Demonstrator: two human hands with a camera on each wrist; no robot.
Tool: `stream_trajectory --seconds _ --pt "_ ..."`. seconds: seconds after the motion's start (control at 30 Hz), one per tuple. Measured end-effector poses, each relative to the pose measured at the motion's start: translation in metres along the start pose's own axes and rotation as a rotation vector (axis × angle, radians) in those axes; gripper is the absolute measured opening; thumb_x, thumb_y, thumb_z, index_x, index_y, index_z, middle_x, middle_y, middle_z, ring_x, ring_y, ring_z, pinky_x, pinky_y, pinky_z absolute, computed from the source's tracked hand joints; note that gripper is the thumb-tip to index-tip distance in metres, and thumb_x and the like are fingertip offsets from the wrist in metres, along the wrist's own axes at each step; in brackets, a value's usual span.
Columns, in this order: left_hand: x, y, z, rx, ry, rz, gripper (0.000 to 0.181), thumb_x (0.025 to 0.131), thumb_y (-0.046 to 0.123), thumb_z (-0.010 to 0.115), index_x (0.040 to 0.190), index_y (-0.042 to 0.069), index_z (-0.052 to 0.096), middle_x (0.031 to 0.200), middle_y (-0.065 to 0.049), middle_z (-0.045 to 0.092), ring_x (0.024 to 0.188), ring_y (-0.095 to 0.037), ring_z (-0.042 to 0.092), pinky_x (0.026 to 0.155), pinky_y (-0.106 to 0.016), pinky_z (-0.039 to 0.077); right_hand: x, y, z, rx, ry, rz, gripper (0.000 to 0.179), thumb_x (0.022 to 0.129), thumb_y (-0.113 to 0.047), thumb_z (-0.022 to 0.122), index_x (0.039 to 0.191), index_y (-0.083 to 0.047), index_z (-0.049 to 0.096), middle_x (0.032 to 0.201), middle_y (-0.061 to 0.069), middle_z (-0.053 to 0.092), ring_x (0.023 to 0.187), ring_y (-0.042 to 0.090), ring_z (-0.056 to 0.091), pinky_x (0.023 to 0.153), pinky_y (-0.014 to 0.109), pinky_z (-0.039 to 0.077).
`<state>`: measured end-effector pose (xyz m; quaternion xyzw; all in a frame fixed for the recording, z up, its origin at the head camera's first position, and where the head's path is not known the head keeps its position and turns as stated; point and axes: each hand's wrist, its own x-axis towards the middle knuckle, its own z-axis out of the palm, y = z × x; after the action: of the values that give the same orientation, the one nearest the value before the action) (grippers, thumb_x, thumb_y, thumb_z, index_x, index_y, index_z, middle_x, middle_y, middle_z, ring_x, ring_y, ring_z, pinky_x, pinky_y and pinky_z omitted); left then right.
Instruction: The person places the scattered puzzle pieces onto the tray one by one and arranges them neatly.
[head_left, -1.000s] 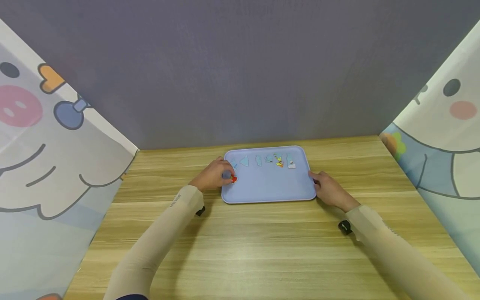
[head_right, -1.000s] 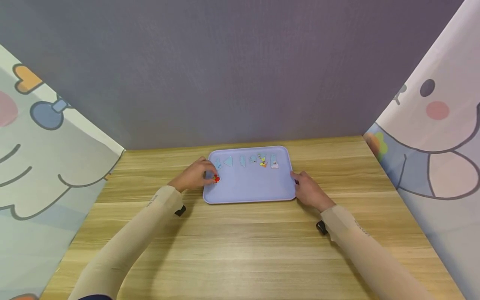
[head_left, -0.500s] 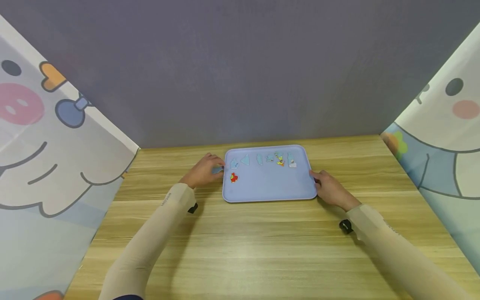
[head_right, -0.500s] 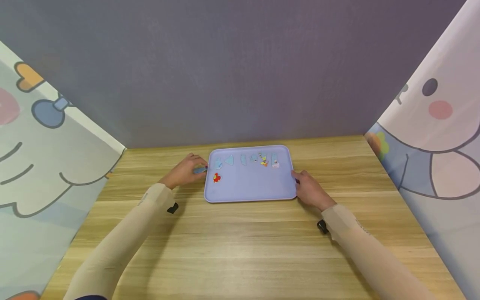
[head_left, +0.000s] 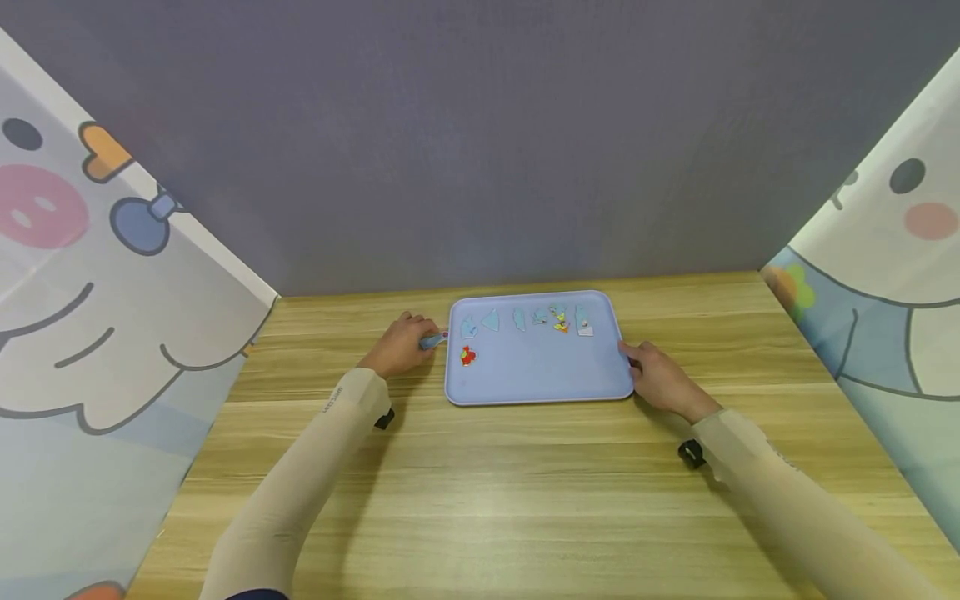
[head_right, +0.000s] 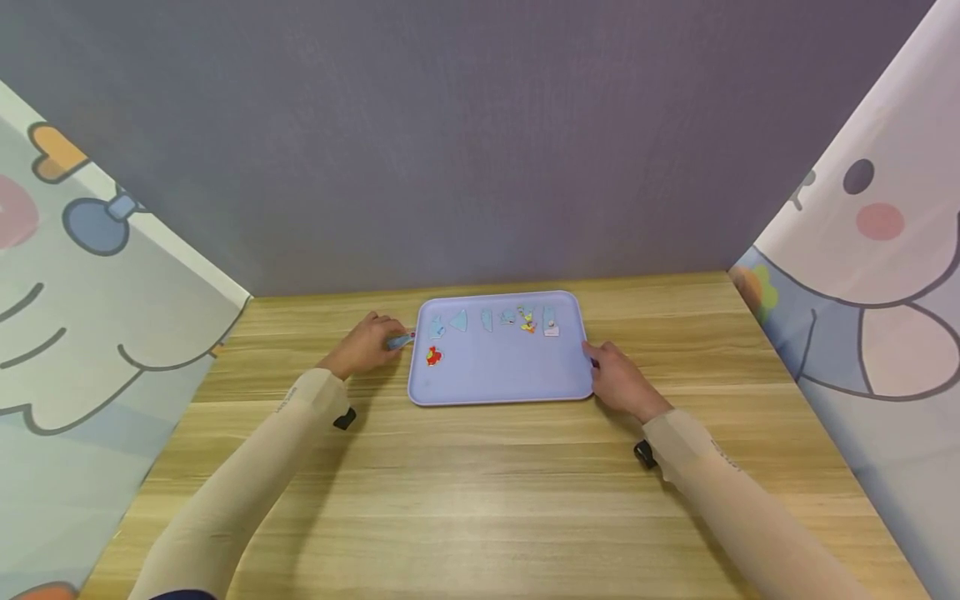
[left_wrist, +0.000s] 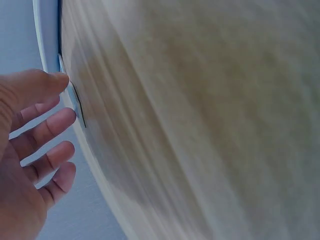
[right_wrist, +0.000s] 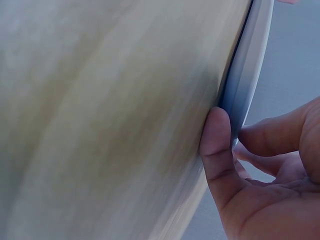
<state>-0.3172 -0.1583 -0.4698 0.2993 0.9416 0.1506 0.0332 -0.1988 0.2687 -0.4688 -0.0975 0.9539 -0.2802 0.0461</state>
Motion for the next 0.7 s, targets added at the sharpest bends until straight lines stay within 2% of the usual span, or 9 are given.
stream_trajectory --seconds 0.07,0.17,0.3,0.53,0.7 --pt "-0.0011 -0.0005 0.0003 0.019 0.01 0.009 0.024 0.081 0.008 0.072 0.104 0.003 0.066 0.099 -0.011 0.063 0.086 -0.028 0.046 0.084 -0.044 0.038 0.0001 0.0001 0.0001 0.001 0.0 -0.002 0.047 0.089 0.007 0.05 0.133 0.016 0.039 0.09 0.021 0.051 0.072 0.026 0.048 0.065 0.037 0.042" --pt "-0.0025 -0.0012 0.0004 0.035 0.019 0.01 0.025 0.08 0.007 0.073 0.104 0.003 0.066 0.099 -0.011 0.062 0.085 -0.028 0.046 0.079 -0.043 0.04 0.0003 0.0004 0.0002 -0.001 0.0 -0.002 0.047 0.089 0.007 0.05 0.133 0.016 0.039 0.09 0.021 0.05 0.072 0.026 0.047 0.065 0.037 0.042" --pt "-0.0039 -0.0015 0.0 0.035 0.011 -0.015 0.026 0.08 0.007 0.072 0.106 0.003 0.066 0.098 -0.011 0.061 0.085 -0.028 0.046 0.078 -0.043 0.041 -0.0002 0.0 -0.0001 0.0 -0.002 -0.001 0.047 0.089 0.007 0.049 0.134 0.016 0.039 0.09 0.02 0.05 0.072 0.026 0.048 0.065 0.037 0.042" --pt "-0.0052 -0.0003 0.0014 0.005 -0.018 -0.065 0.027 0.081 0.012 0.073 0.105 0.004 0.066 0.086 -0.007 0.062 0.082 -0.024 0.049 0.076 -0.038 0.043 -0.0005 -0.0003 0.0001 0.004 -0.005 0.007 0.047 0.09 0.007 0.049 0.135 0.015 0.038 0.094 0.023 0.05 0.075 0.027 0.049 0.067 0.039 0.043" --pt "-0.0074 0.0026 0.0028 0.009 -0.025 -0.133 0.031 0.082 0.021 0.073 0.108 0.005 0.065 0.079 -0.004 0.059 0.079 -0.023 0.05 0.071 -0.037 0.043 -0.0007 0.0007 0.0 -0.008 0.0 0.002 0.047 0.089 0.007 0.049 0.134 0.015 0.038 0.094 0.022 0.051 0.074 0.027 0.049 0.066 0.038 0.043"
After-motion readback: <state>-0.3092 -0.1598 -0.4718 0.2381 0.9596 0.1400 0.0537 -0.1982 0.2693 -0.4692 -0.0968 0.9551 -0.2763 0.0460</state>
